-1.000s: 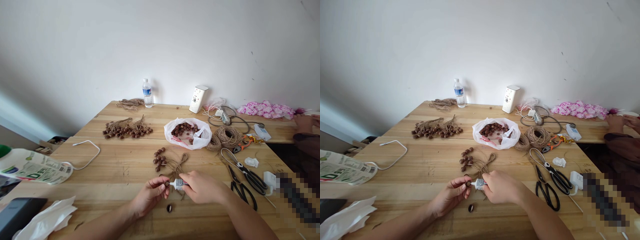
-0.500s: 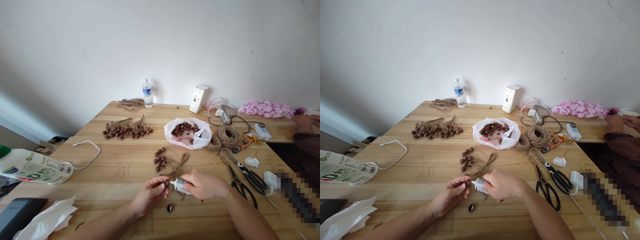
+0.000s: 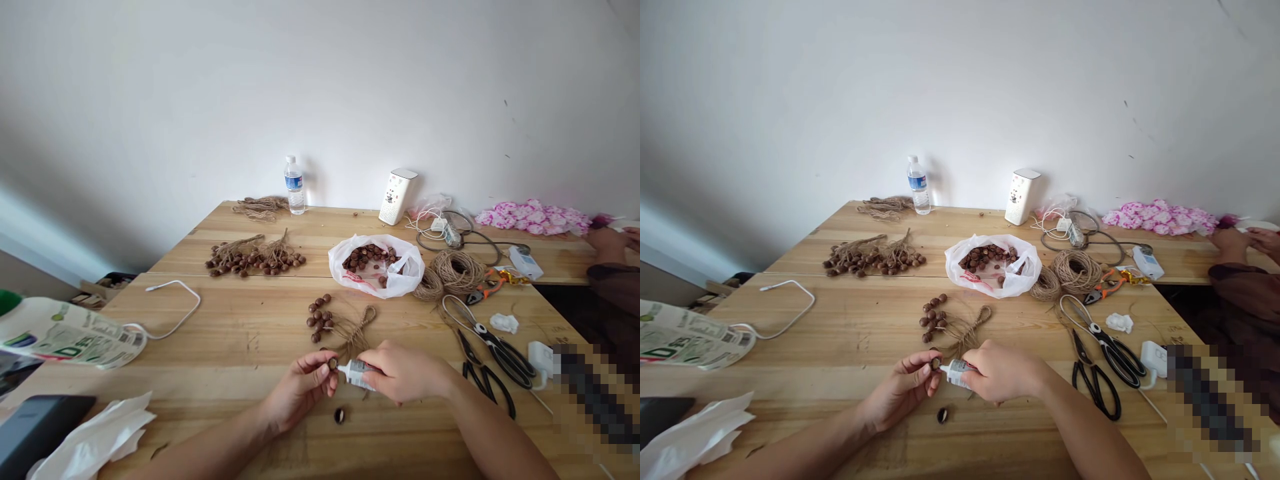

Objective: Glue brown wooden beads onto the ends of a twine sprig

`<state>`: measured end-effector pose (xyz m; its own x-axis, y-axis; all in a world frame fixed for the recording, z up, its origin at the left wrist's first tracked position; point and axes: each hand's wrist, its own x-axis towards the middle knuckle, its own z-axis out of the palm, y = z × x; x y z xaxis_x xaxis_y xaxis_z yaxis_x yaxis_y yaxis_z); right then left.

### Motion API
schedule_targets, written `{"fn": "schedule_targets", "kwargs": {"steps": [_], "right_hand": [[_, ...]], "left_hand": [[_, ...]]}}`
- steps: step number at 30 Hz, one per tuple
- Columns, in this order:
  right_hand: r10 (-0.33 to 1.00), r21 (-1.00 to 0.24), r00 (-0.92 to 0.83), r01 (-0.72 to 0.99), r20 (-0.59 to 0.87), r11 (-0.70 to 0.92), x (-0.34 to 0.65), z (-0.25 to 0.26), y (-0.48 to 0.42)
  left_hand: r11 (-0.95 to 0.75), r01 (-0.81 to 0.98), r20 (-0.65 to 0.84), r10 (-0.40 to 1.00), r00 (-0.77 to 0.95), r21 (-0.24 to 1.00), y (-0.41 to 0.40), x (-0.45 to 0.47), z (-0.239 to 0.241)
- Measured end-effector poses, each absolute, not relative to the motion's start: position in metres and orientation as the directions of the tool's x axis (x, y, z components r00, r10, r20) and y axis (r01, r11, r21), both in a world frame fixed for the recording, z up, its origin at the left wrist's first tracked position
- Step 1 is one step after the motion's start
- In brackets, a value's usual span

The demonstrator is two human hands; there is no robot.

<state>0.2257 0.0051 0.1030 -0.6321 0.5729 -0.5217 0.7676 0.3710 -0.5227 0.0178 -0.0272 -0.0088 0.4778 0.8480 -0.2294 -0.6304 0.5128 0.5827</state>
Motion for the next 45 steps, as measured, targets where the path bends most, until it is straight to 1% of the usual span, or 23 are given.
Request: {"fn": "schedule_targets", "kwargs": {"steps": [7, 10, 15, 24, 33, 35, 40, 45], "right_hand": [[0.556, -0.522, -0.615, 0.782, -0.559, 0.339, 0.227, 0.103, 0.006], [0.57, -0.5, -0.604, 0.792, -0.558, 0.35, 0.229, 0.102, 0.006], [0.639, -0.429, -0.629, 0.775, -0.444, 0.465, 0.229, 0.104, 0.004], [0.655, -0.387, -0.693, 0.716, -0.299, 0.581, 0.225, 0.113, -0.002], [0.664, -0.363, -0.709, 0.699, -0.237, 0.616, 0.225, 0.113, -0.004], [0.674, -0.337, -0.703, 0.706, -0.228, 0.623, 0.226, 0.113, -0.005], [0.722, -0.218, -0.663, 0.748, -0.198, 0.627, 0.226, 0.113, -0.008], [0.734, -0.132, -0.667, 0.745, -0.133, 0.653, 0.224, 0.112, -0.013]], "left_hand": [[0.518, -0.627, -0.226, 0.844, 0.487, 0.581, -0.028, 0.018, -0.008], [0.507, -0.633, -0.225, 0.851, 0.474, 0.585, -0.028, 0.018, -0.009], [0.51, -0.633, -0.228, 0.85, 0.474, 0.583, -0.027, 0.018, -0.008], [0.525, -0.627, -0.252, 0.843, 0.475, 0.575, -0.027, 0.018, -0.009], [0.53, -0.635, -0.245, 0.84, 0.484, 0.562, -0.026, 0.017, -0.007], [0.537, -0.632, -0.249, 0.836, 0.49, 0.559, -0.026, 0.017, -0.008], [0.544, -0.64, -0.279, 0.836, 0.473, 0.543, -0.025, 0.016, -0.009], [0.552, -0.637, -0.298, 0.831, 0.469, 0.538, -0.026, 0.017, -0.008]]}}
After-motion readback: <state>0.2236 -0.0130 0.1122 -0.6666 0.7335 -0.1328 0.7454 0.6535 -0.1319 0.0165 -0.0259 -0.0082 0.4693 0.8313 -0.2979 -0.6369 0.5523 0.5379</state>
